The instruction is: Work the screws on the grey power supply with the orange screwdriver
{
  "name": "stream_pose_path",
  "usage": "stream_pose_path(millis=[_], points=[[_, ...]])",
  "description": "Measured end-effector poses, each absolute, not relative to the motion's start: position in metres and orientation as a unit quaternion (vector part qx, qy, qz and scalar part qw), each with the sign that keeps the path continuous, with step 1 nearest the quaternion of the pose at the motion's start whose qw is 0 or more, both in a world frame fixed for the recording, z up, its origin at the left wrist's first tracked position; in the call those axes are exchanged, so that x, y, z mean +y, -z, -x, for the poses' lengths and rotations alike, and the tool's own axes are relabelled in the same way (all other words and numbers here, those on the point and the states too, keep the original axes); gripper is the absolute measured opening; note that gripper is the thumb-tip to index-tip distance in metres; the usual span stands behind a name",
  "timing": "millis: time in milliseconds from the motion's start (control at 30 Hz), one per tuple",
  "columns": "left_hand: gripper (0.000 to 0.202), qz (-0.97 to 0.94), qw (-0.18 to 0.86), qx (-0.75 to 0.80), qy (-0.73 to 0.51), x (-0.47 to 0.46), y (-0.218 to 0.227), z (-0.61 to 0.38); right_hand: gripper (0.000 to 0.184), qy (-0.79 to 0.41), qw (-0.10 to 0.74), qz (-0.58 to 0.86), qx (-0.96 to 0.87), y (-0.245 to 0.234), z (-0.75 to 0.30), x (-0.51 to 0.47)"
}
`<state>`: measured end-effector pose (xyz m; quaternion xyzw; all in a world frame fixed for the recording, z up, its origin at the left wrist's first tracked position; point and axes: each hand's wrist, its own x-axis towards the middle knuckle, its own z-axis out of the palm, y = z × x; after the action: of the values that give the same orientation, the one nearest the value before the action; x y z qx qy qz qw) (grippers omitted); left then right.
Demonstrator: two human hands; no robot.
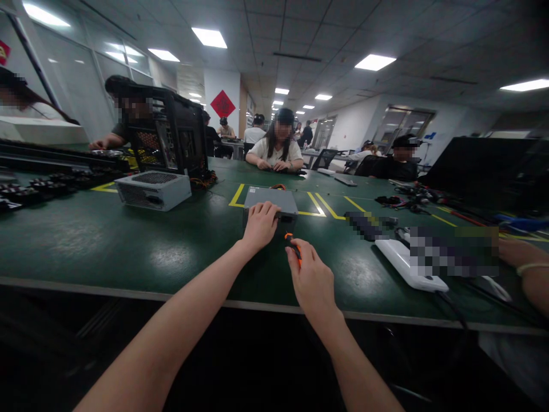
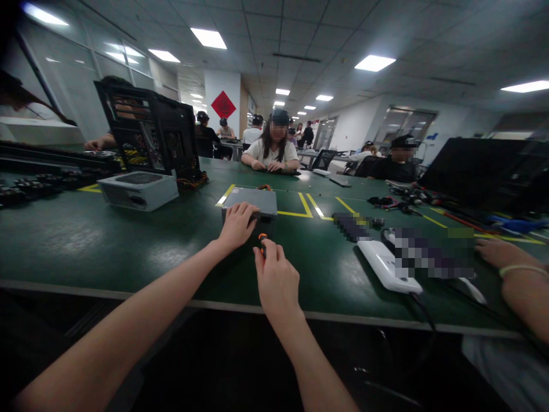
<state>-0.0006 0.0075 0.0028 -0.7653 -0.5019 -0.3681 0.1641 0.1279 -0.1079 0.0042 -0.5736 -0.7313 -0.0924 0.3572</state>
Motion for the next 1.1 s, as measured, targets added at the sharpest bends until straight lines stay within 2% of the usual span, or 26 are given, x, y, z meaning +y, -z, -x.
stream_pose_path(millis=[167,333,400,533,800,1000,1100], points=[[0.024,0.763,0.161,-0.51,0.363,0.006,-0.004,0.0,0.037,-0.071,0.386,0.575,-0.718,0.0,-0.128,-0.107],[0.024,0.763,0.16,-0.51,0.364,0.005,-0.004,0.0,0.043,-0.457,0.5,0.458,-0.576,0.007,-0.121,-0.101],[0.024,0.763,0.157,-0.511,0.363,0.005,-0.004,-0.001,0.037,-0.577,0.531,0.399,-0.474,0.004,-0.118,-0.099],[0.023,0.762,0.161,-0.51,0.364,0.006,-0.004,-0.001,0.011,-0.719,0.547,0.329,-0.277,-0.007,-0.117,-0.094],[0.023,0.762,0.161,-0.511,0.363,0.005,-0.004,-0.001,0.016,-0.817,0.528,0.219,-0.075,-0.021,-0.112,-0.089],[0.024,0.762,0.165,-0.51,0.363,0.008,-0.002,-0.001,0.019,-0.849,0.475,0.221,-0.062,-0.019,-0.109,-0.088],[0.024,0.762,0.171,-0.506,0.367,0.009,-0.002,-0.001,0.022,-0.853,0.476,0.206,-0.068,-0.017,-0.108,-0.088]])
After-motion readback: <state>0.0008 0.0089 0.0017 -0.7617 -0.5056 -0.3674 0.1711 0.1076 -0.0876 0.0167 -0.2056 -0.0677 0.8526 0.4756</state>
